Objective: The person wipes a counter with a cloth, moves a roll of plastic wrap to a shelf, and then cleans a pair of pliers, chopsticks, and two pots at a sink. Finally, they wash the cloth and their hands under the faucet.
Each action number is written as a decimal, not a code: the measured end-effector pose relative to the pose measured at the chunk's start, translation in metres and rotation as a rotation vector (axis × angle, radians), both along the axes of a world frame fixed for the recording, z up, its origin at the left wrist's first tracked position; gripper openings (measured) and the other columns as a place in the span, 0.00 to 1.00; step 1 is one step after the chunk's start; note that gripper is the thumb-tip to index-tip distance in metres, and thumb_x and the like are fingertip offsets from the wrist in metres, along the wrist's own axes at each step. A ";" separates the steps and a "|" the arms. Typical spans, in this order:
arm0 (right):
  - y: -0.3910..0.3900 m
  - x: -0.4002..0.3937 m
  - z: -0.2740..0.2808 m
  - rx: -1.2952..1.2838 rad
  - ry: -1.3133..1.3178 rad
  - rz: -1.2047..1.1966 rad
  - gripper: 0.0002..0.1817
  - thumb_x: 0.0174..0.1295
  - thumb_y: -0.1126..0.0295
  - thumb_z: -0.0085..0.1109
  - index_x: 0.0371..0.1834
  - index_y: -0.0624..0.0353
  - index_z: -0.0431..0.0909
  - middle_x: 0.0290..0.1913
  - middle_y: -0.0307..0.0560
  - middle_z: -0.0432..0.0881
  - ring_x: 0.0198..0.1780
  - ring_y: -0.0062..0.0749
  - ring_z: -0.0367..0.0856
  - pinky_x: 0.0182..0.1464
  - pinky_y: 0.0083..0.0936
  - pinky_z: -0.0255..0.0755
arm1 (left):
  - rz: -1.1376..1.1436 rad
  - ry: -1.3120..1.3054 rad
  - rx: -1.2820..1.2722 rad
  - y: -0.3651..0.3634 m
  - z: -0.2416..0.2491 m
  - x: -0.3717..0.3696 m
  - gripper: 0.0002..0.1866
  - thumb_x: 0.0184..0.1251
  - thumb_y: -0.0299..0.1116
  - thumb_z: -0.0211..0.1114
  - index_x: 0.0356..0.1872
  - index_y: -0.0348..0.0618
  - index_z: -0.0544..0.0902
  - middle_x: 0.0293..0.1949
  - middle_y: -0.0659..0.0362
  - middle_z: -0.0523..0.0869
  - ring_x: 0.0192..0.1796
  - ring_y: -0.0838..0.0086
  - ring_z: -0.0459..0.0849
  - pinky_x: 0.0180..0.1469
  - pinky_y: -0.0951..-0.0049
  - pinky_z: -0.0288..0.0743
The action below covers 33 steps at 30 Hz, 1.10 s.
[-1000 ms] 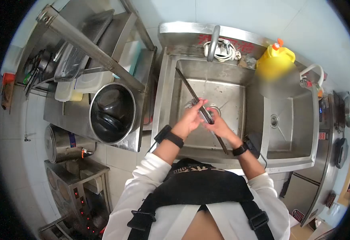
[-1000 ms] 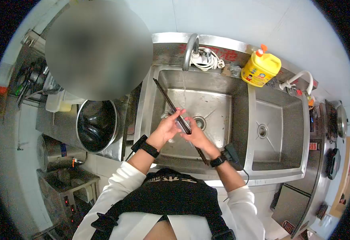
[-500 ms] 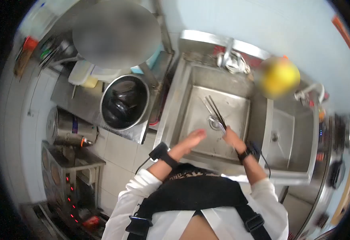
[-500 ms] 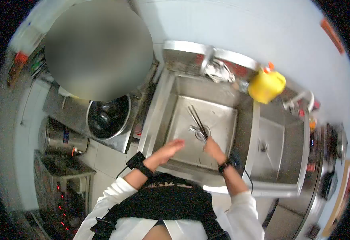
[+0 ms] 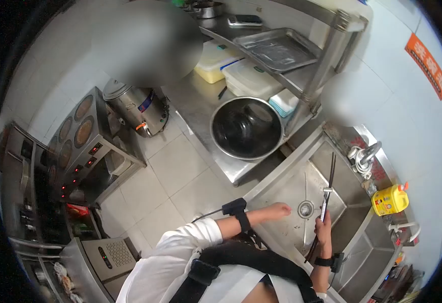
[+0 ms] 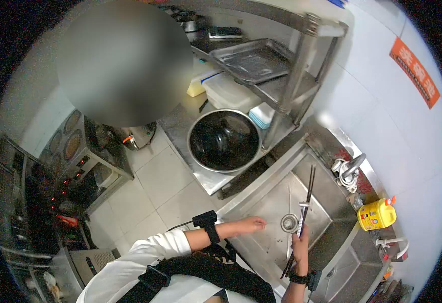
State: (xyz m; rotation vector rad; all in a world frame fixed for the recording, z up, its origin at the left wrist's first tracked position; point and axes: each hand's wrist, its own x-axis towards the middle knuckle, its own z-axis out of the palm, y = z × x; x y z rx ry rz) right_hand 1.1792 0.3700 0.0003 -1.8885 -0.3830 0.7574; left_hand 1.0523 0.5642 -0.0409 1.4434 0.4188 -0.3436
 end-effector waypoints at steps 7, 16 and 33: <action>0.176 -0.112 0.090 -0.036 -0.045 0.253 0.22 0.55 0.70 0.48 0.55 0.56 0.61 0.21 0.32 0.64 0.17 0.14 0.61 0.17 0.13 0.57 | 0.102 -0.171 -0.251 0.115 0.035 -0.085 0.24 0.59 0.43 0.54 0.55 0.44 0.67 0.53 0.58 0.70 0.55 0.74 0.66 0.54 0.68 0.60; 0.420 -0.202 0.050 0.301 0.387 0.310 0.18 0.59 0.53 0.49 0.41 0.57 0.66 0.21 0.33 0.65 0.17 0.13 0.61 0.14 0.13 0.54 | 0.358 -0.118 -0.631 0.274 0.064 -0.215 0.24 0.57 0.53 0.51 0.51 0.52 0.67 0.48 0.67 0.70 0.54 0.72 0.68 0.51 0.51 0.61; 0.706 -0.187 -0.032 0.457 0.671 -0.241 0.11 0.61 0.71 0.35 0.41 0.65 0.64 0.29 0.49 0.75 0.21 0.29 0.71 0.21 0.23 0.70 | 0.461 -0.036 -0.001 0.527 0.054 -0.195 0.12 0.66 0.33 0.45 0.49 0.43 0.66 0.21 0.70 0.66 0.20 0.85 0.64 0.19 0.85 0.57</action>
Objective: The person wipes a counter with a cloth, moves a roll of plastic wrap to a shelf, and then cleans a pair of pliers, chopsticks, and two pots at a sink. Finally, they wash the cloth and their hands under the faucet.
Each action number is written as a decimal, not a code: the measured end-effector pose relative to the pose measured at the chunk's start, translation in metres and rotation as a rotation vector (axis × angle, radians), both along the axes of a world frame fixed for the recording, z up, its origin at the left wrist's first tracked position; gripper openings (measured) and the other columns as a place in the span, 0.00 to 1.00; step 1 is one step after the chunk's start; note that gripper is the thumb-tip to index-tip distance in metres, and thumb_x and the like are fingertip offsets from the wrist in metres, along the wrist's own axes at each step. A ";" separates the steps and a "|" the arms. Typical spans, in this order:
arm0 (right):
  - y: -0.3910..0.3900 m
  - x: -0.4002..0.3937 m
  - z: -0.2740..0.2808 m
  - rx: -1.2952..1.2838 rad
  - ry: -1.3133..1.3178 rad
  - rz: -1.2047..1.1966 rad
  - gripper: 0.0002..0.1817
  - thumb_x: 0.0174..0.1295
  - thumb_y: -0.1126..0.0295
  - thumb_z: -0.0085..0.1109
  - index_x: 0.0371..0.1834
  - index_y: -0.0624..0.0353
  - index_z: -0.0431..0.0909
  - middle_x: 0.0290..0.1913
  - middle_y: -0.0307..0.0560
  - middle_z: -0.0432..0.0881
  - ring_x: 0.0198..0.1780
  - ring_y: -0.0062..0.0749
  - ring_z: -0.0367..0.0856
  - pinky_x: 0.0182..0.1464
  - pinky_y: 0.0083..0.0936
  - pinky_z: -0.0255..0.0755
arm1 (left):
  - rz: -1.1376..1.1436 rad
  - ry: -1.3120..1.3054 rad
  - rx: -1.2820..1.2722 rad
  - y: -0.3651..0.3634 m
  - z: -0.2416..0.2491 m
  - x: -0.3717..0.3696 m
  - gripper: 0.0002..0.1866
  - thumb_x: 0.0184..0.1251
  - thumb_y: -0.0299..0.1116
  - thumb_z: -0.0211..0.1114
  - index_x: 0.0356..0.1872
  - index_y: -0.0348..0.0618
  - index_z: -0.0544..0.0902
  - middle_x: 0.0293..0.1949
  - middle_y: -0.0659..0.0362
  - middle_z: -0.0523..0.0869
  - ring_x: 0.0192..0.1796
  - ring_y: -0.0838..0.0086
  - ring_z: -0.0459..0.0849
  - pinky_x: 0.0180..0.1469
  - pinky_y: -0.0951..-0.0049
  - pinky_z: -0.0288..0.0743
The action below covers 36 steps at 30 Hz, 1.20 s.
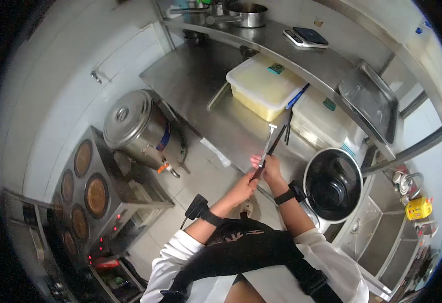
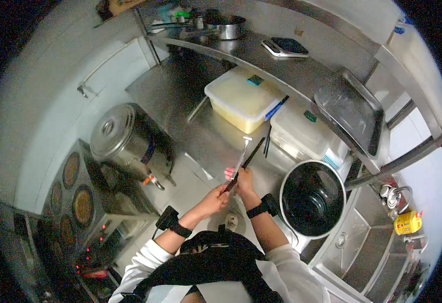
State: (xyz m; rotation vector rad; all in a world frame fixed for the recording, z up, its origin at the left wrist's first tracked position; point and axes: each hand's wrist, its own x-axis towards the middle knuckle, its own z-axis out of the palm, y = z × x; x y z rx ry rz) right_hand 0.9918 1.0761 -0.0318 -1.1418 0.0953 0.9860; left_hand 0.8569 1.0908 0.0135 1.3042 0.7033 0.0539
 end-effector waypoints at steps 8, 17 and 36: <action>0.046 0.051 -0.036 0.108 -0.032 -0.009 0.09 0.58 0.73 0.38 0.34 0.66 0.69 0.26 0.49 0.75 0.23 0.30 0.73 0.25 0.24 0.69 | -0.146 0.046 0.118 0.084 -0.016 0.045 0.20 0.65 0.45 0.47 0.50 0.41 0.66 0.32 0.62 0.74 0.32 0.80 0.72 0.25 0.77 0.67; 0.068 0.010 -0.014 -0.226 -0.244 -0.146 0.10 0.61 0.69 0.42 0.38 0.63 0.69 0.26 0.41 0.73 0.22 0.24 0.70 0.21 0.17 0.62 | -0.374 -0.122 -0.214 0.163 -0.045 0.117 0.20 0.57 0.45 0.59 0.38 0.38 0.68 0.22 0.59 0.74 0.18 0.76 0.72 0.14 0.77 0.64; 0.078 0.153 -0.074 -1.478 -1.033 -0.130 0.20 0.52 0.62 0.51 0.45 0.66 0.70 0.39 0.63 0.73 0.43 0.56 0.72 0.45 0.40 0.67 | -0.445 -0.057 -0.265 0.258 -0.033 0.100 0.12 0.67 0.34 0.46 0.48 0.40 0.65 0.40 0.57 0.77 0.41 0.71 0.78 0.43 0.68 0.73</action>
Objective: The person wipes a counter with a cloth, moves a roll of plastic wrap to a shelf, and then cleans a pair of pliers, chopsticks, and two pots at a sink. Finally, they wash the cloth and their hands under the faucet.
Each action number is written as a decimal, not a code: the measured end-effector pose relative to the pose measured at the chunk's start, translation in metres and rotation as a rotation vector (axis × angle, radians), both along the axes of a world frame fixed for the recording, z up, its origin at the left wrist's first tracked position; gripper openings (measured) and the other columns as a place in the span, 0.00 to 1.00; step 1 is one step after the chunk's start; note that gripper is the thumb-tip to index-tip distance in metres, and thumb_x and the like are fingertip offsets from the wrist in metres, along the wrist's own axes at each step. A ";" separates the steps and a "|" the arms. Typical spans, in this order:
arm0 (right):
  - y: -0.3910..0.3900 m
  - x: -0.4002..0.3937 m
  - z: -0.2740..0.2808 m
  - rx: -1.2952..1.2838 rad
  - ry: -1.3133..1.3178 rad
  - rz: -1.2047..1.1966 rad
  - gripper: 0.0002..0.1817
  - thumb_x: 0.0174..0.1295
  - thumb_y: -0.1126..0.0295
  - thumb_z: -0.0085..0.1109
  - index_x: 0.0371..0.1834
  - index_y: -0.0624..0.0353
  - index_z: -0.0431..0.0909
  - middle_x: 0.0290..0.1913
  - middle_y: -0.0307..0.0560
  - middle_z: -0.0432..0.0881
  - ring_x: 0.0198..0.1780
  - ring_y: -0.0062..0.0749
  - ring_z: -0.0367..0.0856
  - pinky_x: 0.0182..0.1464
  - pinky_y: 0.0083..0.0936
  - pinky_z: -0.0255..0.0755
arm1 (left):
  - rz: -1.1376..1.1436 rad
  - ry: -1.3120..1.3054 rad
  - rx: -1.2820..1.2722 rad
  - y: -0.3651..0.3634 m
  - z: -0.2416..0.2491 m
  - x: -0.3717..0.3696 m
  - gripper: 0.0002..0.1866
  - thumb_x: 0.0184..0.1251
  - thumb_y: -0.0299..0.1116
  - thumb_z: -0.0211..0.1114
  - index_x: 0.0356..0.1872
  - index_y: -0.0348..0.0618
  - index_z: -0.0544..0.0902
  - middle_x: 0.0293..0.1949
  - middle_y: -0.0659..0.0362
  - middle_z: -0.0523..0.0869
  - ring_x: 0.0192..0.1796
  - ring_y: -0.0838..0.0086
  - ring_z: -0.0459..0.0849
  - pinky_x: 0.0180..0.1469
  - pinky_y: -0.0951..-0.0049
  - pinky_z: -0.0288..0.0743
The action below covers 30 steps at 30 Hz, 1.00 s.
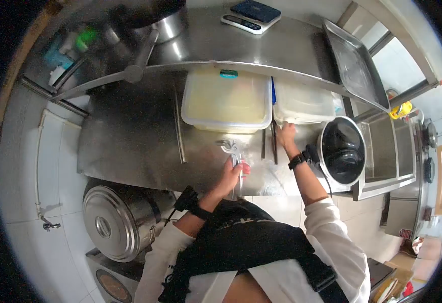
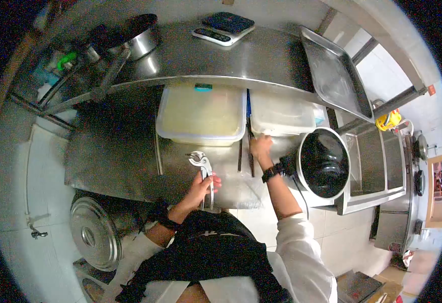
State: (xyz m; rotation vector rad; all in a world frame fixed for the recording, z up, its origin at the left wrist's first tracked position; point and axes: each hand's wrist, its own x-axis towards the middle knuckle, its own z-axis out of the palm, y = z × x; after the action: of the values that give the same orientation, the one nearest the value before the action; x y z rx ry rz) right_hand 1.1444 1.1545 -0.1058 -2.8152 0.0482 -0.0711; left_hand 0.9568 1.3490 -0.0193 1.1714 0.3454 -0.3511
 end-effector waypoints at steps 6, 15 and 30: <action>-0.014 -0.017 -0.018 0.113 0.115 0.243 0.18 0.46 0.64 0.53 0.39 0.65 0.74 0.41 0.60 0.73 0.45 0.52 0.70 0.51 0.37 0.64 | 0.083 -0.066 -0.010 0.008 0.042 0.021 0.12 0.65 0.36 0.49 0.46 0.43 0.68 0.41 0.58 0.78 0.43 0.72 0.77 0.43 0.67 0.72; 0.038 -0.090 0.143 1.367 0.876 0.621 0.16 0.63 0.67 0.44 0.50 0.64 0.65 0.39 0.46 0.73 0.43 0.31 0.74 0.45 0.25 0.68 | 0.192 -0.186 0.057 -0.014 0.091 0.064 0.16 0.65 0.41 0.50 0.49 0.46 0.70 0.37 0.64 0.77 0.34 0.82 0.74 0.34 0.79 0.69; 0.091 -0.018 0.283 1.119 0.069 0.579 0.22 0.60 0.68 0.46 0.59 0.54 0.59 0.29 0.32 0.67 0.25 0.12 0.60 0.26 0.10 0.57 | 0.144 -0.128 -0.020 0.109 0.067 0.021 0.18 0.63 0.41 0.52 0.52 0.47 0.69 0.50 0.62 0.75 0.51 0.76 0.73 0.51 0.72 0.66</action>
State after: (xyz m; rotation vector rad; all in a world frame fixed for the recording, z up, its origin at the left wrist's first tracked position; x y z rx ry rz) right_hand 1.1267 1.2458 0.1774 -1.6276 -0.5337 0.1459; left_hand 0.9781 1.4576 0.0474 1.1363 0.3114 -0.1523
